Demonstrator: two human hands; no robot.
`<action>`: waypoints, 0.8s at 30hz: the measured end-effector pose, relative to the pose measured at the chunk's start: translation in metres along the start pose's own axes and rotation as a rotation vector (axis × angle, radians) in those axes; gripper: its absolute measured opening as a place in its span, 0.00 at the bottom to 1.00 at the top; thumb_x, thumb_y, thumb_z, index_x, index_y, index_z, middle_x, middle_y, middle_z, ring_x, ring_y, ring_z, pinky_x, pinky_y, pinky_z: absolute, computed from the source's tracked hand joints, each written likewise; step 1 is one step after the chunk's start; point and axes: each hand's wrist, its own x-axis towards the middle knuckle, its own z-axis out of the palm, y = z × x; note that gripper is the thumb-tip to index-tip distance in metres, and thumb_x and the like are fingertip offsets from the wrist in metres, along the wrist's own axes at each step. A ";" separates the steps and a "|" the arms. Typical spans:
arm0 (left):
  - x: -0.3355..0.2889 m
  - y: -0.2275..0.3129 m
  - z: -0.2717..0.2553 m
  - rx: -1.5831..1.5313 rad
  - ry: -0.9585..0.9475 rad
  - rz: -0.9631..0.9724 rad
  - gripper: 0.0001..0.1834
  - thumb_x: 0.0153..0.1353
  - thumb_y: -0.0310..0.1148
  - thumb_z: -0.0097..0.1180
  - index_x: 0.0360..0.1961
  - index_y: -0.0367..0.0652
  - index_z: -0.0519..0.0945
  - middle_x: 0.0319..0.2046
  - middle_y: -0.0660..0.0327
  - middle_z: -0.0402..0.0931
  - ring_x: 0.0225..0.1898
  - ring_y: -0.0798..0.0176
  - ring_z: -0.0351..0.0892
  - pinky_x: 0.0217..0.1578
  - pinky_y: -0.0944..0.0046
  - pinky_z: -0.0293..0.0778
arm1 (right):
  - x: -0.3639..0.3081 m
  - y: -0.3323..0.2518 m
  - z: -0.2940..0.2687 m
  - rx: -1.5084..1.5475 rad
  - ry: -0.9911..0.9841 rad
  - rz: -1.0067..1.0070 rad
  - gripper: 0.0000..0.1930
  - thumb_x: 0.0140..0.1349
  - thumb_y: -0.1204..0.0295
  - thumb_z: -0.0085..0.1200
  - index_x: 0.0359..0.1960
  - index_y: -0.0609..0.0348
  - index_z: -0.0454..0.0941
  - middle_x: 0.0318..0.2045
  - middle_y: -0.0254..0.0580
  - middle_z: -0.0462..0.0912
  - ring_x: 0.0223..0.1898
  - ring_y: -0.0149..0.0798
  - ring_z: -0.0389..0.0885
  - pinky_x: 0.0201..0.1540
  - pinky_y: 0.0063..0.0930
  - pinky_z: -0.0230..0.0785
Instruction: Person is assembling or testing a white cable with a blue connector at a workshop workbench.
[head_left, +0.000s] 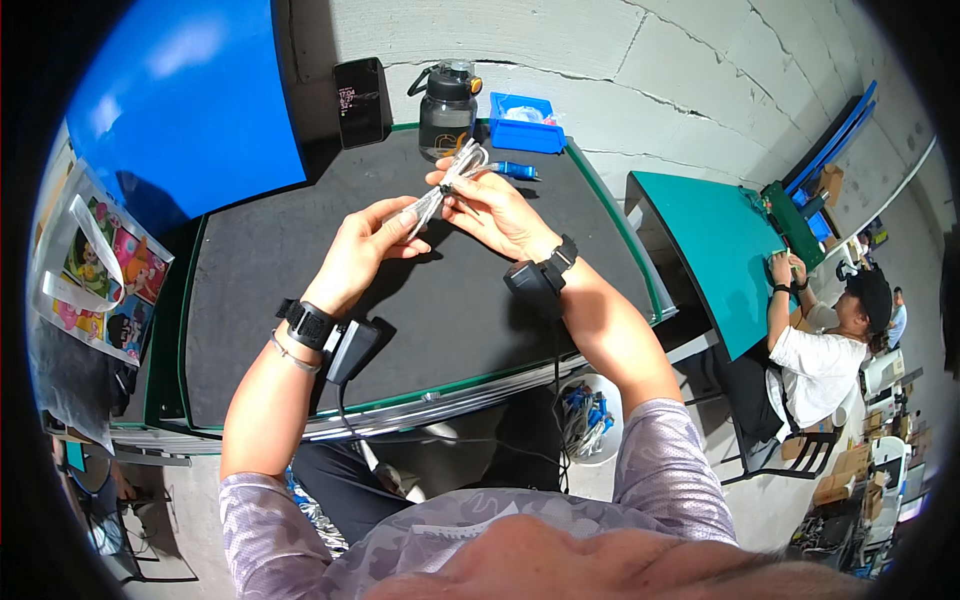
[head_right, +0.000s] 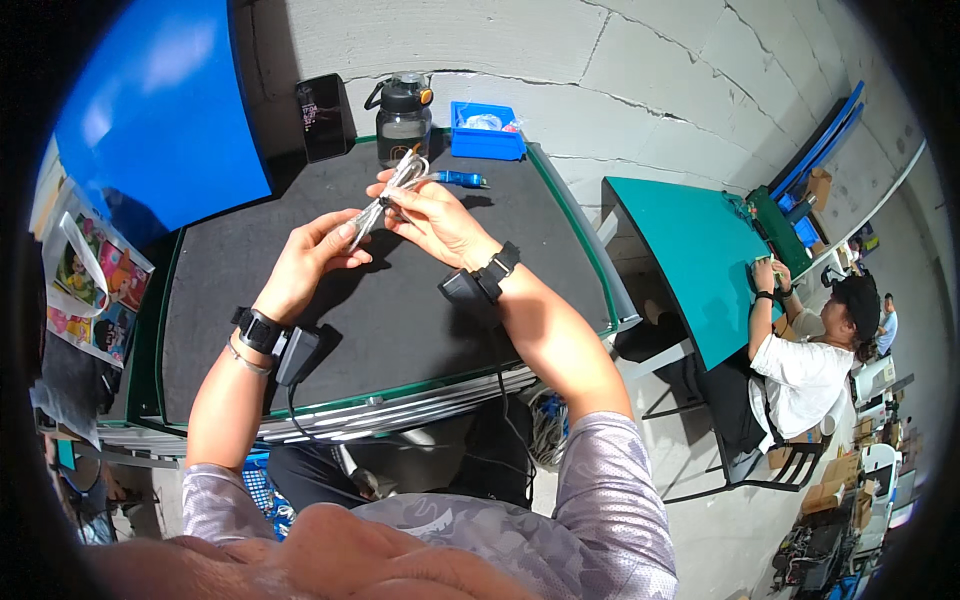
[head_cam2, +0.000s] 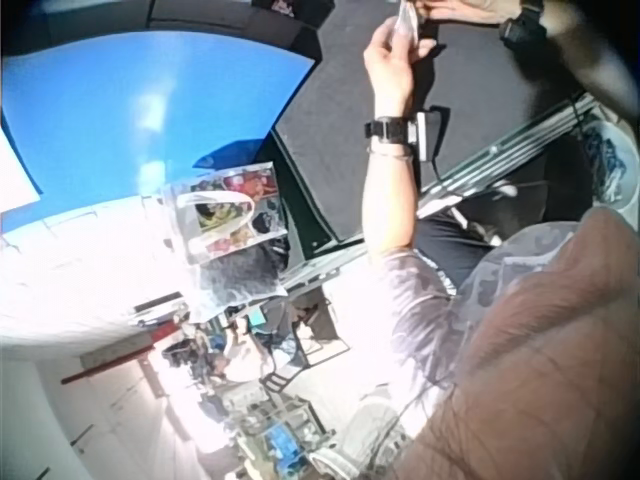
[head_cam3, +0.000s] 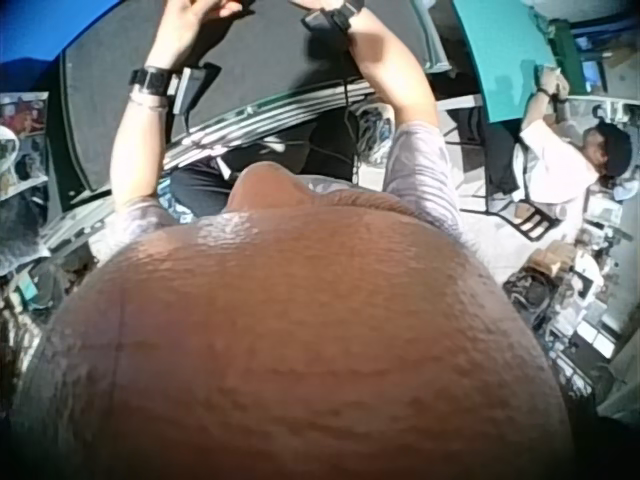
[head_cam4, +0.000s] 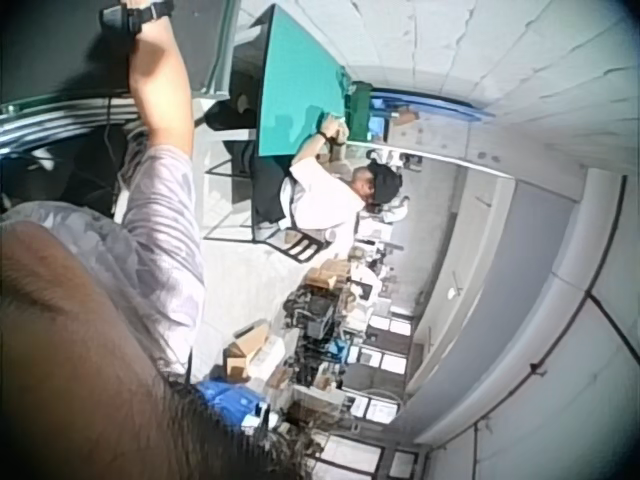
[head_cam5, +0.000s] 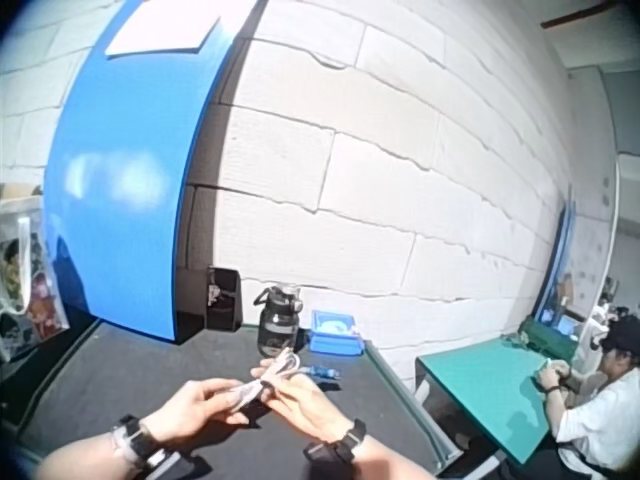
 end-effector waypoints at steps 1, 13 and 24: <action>-0.001 0.000 -0.001 -0.003 0.002 0.004 0.24 0.69 0.41 0.52 0.60 0.35 0.71 0.42 0.57 0.80 0.39 0.66 0.83 0.44 0.68 0.78 | 0.001 0.001 -0.001 0.004 -0.034 -0.009 0.18 0.69 0.67 0.53 0.57 0.59 0.70 0.49 0.39 0.77 0.42 0.26 0.75 0.48 0.24 0.71; -0.002 0.004 0.004 -0.045 -0.208 -0.084 0.22 0.72 0.47 0.46 0.55 0.41 0.73 0.38 0.62 0.76 0.38 0.70 0.77 0.42 0.70 0.74 | 0.001 0.013 0.004 -0.032 0.017 0.001 0.14 0.68 0.69 0.53 0.52 0.59 0.73 0.43 0.40 0.80 0.36 0.27 0.79 0.41 0.21 0.73; -0.002 0.002 0.007 -0.450 -0.220 -0.210 0.21 0.72 0.47 0.44 0.49 0.39 0.76 0.33 0.62 0.79 0.33 0.66 0.80 0.39 0.66 0.77 | 0.001 0.011 0.007 -0.108 -0.054 -0.020 0.18 0.70 0.67 0.51 0.55 0.66 0.70 0.40 0.36 0.77 0.36 0.27 0.73 0.42 0.22 0.71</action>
